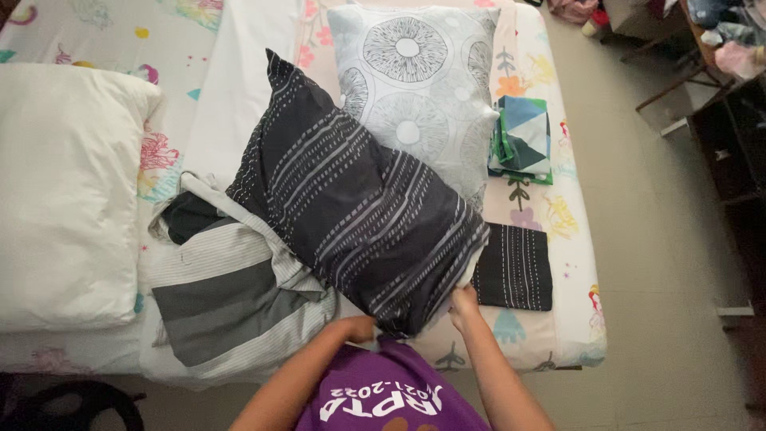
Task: The person inserts a white pillow into a dark patterned pillowcase on a bed. They repeatedly pull the fabric over the pillow, adjust the corners, and smooth the surface until the pillow is fully encased.
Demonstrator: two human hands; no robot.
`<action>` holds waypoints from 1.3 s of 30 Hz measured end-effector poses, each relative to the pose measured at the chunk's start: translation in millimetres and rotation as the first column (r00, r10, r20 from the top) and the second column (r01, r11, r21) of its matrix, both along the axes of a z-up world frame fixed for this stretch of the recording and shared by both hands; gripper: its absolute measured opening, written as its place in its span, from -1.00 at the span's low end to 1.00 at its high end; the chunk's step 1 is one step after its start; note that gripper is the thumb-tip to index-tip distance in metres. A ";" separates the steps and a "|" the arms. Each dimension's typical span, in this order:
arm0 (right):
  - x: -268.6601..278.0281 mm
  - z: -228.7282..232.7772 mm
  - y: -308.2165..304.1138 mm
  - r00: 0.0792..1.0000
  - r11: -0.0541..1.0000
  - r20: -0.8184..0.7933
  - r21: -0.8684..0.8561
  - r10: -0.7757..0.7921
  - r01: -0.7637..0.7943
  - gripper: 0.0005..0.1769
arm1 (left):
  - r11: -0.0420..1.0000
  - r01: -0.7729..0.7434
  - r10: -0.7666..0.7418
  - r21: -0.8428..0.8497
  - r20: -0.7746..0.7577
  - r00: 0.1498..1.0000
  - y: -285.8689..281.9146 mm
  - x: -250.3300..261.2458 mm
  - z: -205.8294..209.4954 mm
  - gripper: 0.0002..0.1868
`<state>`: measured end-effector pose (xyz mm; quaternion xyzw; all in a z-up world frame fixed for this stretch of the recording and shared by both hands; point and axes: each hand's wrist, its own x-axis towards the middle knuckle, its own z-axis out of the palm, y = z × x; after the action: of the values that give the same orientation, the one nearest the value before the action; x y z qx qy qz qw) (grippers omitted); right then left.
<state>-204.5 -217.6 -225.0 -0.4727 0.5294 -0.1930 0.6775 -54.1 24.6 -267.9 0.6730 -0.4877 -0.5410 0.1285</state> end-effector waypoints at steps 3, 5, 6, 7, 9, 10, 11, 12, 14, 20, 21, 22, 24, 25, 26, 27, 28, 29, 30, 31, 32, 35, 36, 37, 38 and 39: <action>-4.8 5.6 2.6 0.913 0.917 -0.333 -0.388 -0.236 0.096 -0.54 | 0.915 -0.404 0.400 0.001 0.142 0.905 39.2 37.6 -23.6 -0.44; 1.9 19.9 -8.2 0.844 0.847 -0.354 -0.493 -0.402 0.196 -0.51 | 0.759 -0.651 0.642 0.017 0.152 0.752 62.2 61.5 -29.3 -0.47; 10.9 24.8 -12.0 0.856 0.856 -0.332 -0.470 -0.396 0.214 -0.51 | 0.660 -0.748 0.738 0.070 0.123 0.663 71.3 71.1 -29.0 -0.49; 22.4 28.6 -16.9 0.867 0.864 -0.307 -0.448 -0.392 0.231 -0.48 | 0.544 -0.826 0.827 0.149 0.069 0.557 79.0 79.3 -28.2 -0.50; 39.3 27.9 -13.3 0.871 0.887 -0.320 -0.398 -0.372 0.233 -0.34 | 0.330 -0.900 0.941 0.285 -0.019 0.339 90.1 92.0 -24.1 -0.54; 48.8 23.0 -9.0 0.863 0.903 -0.358 -0.371 -0.356 0.219 -0.20 | 0.280 -0.907 0.960 0.316 -0.069 0.272 92.4 96.6 -21.5 -0.56; 55.1 17.8 -8.0 0.852 0.915 -0.397 -0.345 -0.342 0.207 -0.05 | 0.242 -0.909 0.970 0.339 -0.119 0.213 91.0 100.2 -19.4 -0.57; 56.9 12.1 -6.7 0.827 0.896 -0.414 -0.387 -0.381 0.218 0.00 | 0.211 -0.901 0.970 0.379 -0.195 0.145 90.4 103.7 -17.8 -0.55; 49.8 3.1 -4.9 0.771 0.850 -0.440 -0.470 -0.460 0.239 0.11 | 0.190 -0.919 0.971 0.346 -0.207 0.123 80.3 105.2 -15.1 -0.56; -3.3 20.1 -39.3 0.900 0.901 -0.201 -0.290 -0.388 0.323 -0.71 | 0.139 -0.956 0.951 0.259 -0.304 0.056 62.5 108.5 -4.0 -0.64; -13.5 27.5 -48.3 0.865 0.881 -0.212 -0.249 -0.455 0.402 -0.73 | 0.147 -0.961 0.946 0.234 -0.317 0.068 60.8 114.2 -1.7 -0.66; -23.3 35.1 -56.7 0.825 0.853 -0.226 -0.209 -0.518 0.479 -0.74 | 0.124 -0.977 0.937 0.173 -0.344 0.058 56.6 119.4 0.9 -0.67; -41.0 45.0 -62.3 0.726 0.769 -0.265 -0.123 -0.635 0.627 -0.76 | 0.075 -0.996 0.919 0.049 -0.392 0.050 56.2 133.5 7.2 -0.69; -48.6 52.5 -72.7 0.666 0.711 -0.283 -0.092 -0.690 0.697 -0.77 | 0.049 -0.998 0.935 -0.037 -0.349 0.059 50.6 141.1 10.5 -0.71; -53.3 58.1 -80.7 0.602 0.646 -0.303 -0.063 -0.739 0.761 -0.78 | 0.025 -0.992 0.950 -0.124 -0.306 0.062 47.0 151.0 16.8 -0.73; -46.8 55.1 -78.0 0.607 0.642 -0.237 -0.116 -0.759 0.758 -0.88 | -0.002 -0.976 0.966 -0.217 -0.252 0.054 53.5 164.0 27.4 -0.75; -36.3 51.0 -74.2 0.612 0.634 -0.169 -0.169 -0.773 0.754 -0.88 | -0.012 -0.942 0.973 -0.336 -0.222 0.067 55.7 178.7 39.3 -0.76; -31.8 51.8 -72.7 0.612 0.617 -0.103 -0.227 -0.784 0.753 -0.78 | -0.016 -0.896 0.978 -0.444 -0.193 0.079 51.8 192.2 51.8 -0.76; -25.6 53.0 -68.1 0.680 0.659 -0.150 -0.460 -0.718 0.594 -0.76 | -0.016 -0.838 0.983 -0.546 -0.164 0.088 47.2 204.5 64.5 -0.77; -11.3 53.1 -60.1 0.726 0.647 -0.213 -0.655 -0.654 0.391 -0.72 | -0.002 -0.800 0.985 -0.600 -0.141 0.103 41.1 218.8 77.5 -0.77; 4.8 56.8 -52.1 0.748 0.585 -0.292 -0.796 -0.596 0.155 -0.65 | 0.013 -0.758 0.986 -0.652 -0.117 0.118 35.8 232.6 90.3 -0.77; 56.6 87.7 -29.4 0.870 0.418 -0.387 -0.875 -0.304 -0.243 -0.70 | 0.045 -0.710 0.984 -0.702 -0.094 0.155 17.2 268.1 126.4 -0.77; 78.3 97.8 -21.3 0.888 0.334 -0.411 -0.883 -0.208 -0.330 -0.67 | 0.053 -0.708 0.981 -0.704 -0.097 0.169 9.1 279.5 137.6 -0.76; 99.1 106.6 -14.2 0.887 0.270 -0.435 -0.883 -0.158 -0.385 -0.65 | 0.064 -0.697 0.977 -0.714 -0.097 0.189 1.5 287.2 148.3 -0.77; 116.2 114.3 -8.7 0.880 0.203 -0.461 -0.877 -0.110 -0.434 -0.64 | 0.075 -0.686 0.973 -0.724 -0.097 0.208 -6.6 293.5 158.5 -0.77; 130.2 119.7 -3.1 0.825 0.328 -0.560 -0.796 -0.078 -0.509 -0.70 | 0.086 -0.675 0.969 -0.733 -0.097 0.228 -14.4 297.9 167.7 -0.77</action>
<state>-74.4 -220.7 -105.3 -0.8704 0.4107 -0.2289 0.1459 243.8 10.1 -100.2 0.8307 -0.1641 0.0048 0.5319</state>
